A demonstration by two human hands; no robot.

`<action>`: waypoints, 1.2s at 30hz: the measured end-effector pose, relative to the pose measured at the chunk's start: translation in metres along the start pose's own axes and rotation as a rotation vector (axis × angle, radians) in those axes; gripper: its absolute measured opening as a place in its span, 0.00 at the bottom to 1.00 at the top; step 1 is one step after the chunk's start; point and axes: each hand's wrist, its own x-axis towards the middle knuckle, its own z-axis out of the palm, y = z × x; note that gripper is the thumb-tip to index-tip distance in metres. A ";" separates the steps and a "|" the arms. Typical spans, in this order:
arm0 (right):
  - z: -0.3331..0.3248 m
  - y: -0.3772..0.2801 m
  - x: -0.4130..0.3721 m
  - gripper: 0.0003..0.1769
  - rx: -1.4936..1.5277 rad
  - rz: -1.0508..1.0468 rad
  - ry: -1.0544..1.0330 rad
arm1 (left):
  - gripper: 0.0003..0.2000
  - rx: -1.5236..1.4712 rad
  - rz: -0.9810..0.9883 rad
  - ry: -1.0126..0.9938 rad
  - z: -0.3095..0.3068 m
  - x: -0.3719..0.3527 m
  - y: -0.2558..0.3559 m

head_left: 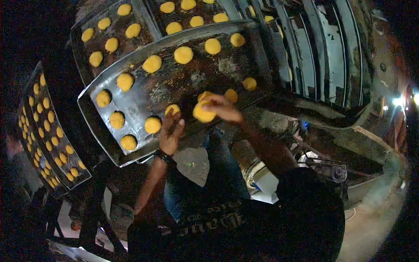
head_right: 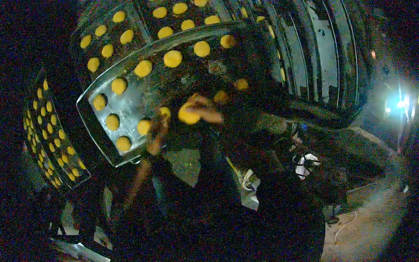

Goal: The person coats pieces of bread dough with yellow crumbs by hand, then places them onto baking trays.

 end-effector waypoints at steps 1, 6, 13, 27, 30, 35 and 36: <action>-0.032 -0.004 0.017 0.16 0.089 0.248 0.345 | 0.20 -0.033 -0.032 0.024 -0.005 0.026 -0.027; -0.217 0.054 0.119 0.16 0.122 0.578 1.175 | 0.22 0.904 0.323 0.708 -0.058 0.094 -0.065; -0.282 0.150 0.121 0.15 -0.319 0.210 1.049 | 0.24 1.029 0.171 0.705 -0.191 0.053 -0.115; -0.024 0.137 -0.030 0.15 -0.471 -0.025 0.796 | 0.24 0.935 -0.124 0.934 -0.316 -0.031 -0.125; 0.074 0.146 -0.058 0.15 -0.514 -0.046 0.646 | 0.20 0.744 -0.168 0.895 -0.340 -0.046 -0.101; 0.163 0.136 -0.062 0.16 -0.551 -0.107 0.374 | 0.15 0.799 0.152 1.045 -0.351 -0.032 -0.120; 0.174 0.132 -0.060 0.16 -0.556 -0.120 0.334 | 0.16 0.600 0.079 0.958 -0.354 -0.035 -0.110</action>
